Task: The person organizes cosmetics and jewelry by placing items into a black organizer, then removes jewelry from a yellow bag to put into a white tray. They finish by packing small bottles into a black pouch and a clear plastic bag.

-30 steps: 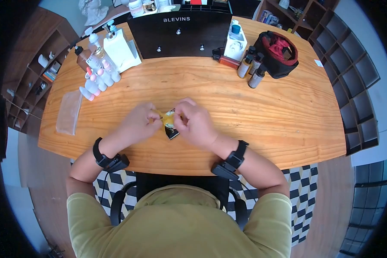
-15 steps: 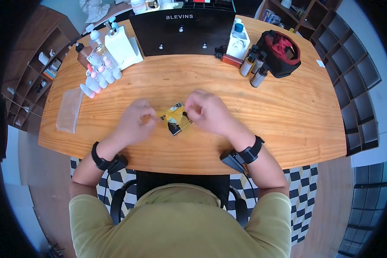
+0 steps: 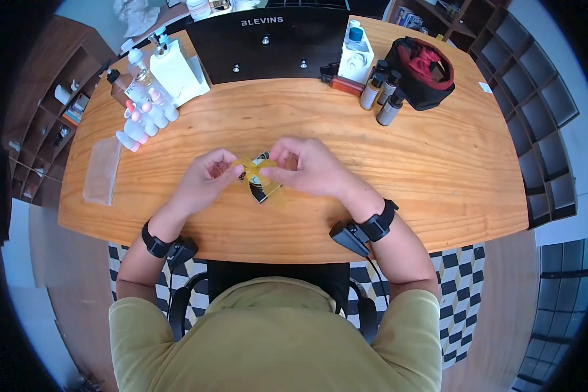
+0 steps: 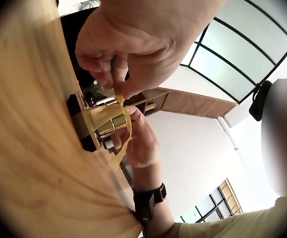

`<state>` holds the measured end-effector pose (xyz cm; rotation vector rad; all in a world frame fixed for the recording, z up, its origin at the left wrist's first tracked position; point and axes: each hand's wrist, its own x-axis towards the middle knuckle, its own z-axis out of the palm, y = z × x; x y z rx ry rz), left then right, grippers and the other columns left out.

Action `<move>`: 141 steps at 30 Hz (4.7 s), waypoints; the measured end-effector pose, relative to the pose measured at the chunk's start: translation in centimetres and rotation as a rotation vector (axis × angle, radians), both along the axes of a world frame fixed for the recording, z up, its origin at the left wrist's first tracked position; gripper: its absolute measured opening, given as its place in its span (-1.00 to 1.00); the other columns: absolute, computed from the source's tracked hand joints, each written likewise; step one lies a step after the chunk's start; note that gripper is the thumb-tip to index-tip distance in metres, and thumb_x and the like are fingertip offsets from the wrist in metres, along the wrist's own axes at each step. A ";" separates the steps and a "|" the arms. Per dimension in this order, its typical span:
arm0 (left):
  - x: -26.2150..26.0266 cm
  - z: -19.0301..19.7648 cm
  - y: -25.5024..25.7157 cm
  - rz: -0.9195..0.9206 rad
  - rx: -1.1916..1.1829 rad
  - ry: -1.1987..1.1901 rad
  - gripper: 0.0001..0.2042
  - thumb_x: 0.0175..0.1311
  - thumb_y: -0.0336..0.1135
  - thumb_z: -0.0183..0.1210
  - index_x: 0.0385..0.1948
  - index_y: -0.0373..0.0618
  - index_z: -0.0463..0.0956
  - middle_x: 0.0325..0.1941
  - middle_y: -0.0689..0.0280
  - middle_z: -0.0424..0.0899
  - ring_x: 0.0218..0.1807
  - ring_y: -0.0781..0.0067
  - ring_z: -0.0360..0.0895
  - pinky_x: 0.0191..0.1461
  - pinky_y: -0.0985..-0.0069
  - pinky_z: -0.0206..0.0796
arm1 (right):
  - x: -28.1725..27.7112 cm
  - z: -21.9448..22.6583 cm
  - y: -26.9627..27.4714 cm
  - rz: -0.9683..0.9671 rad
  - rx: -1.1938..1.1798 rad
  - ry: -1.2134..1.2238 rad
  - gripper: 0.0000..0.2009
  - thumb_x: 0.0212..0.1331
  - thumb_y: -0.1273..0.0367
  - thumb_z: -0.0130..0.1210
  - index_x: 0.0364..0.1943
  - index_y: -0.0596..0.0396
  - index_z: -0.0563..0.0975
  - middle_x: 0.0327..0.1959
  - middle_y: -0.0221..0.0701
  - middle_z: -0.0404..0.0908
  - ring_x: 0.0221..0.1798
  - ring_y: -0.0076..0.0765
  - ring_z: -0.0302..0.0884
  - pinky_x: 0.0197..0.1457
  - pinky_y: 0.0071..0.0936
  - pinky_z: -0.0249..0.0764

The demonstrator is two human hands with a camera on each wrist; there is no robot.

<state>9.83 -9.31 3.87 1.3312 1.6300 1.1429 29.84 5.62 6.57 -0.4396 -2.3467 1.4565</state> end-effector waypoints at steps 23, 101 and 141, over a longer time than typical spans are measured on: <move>1.3 3.9 -1.1 -0.061 0.061 0.598 -0.36 -0.06 -0.30 0.42 0.09 -0.21 0.29 -0.03 0.18 0.44 0.02 0.30 0.40 0.10 0.46 0.26 | 0.5 -1.7 4.7 -0.238 -0.289 -0.086 -0.77 0.28 0.25 0.09 -0.45 0.08 0.50 -0.57 -0.56 0.48 -0.60 -0.70 0.33 -0.55 -0.67 0.27; -10.7 27.8 34.5 -0.147 0.014 1.170 -0.35 -0.03 -0.36 0.28 0.22 -0.11 0.33 0.13 0.08 0.53 0.14 0.22 0.46 0.23 0.43 0.27 | 0.0 -4.4 5.4 -0.411 0.005 -0.091 -0.78 0.14 0.28 0.20 -0.51 0.11 0.50 -0.74 -0.44 0.41 -0.68 -0.51 0.27 -0.56 -0.47 0.25; -12.7 22.2 36.4 0.132 0.343 1.202 -0.21 -0.19 -0.16 0.49 0.22 -0.12 0.36 0.01 0.11 0.62 0.01 0.24 0.57 0.18 0.47 0.32 | 0.1 -3.7 5.4 -0.398 0.006 -0.170 -0.80 0.11 0.26 0.15 -0.50 0.09 0.54 -0.62 -0.29 0.57 -0.52 -0.16 0.53 -0.42 -0.30 0.42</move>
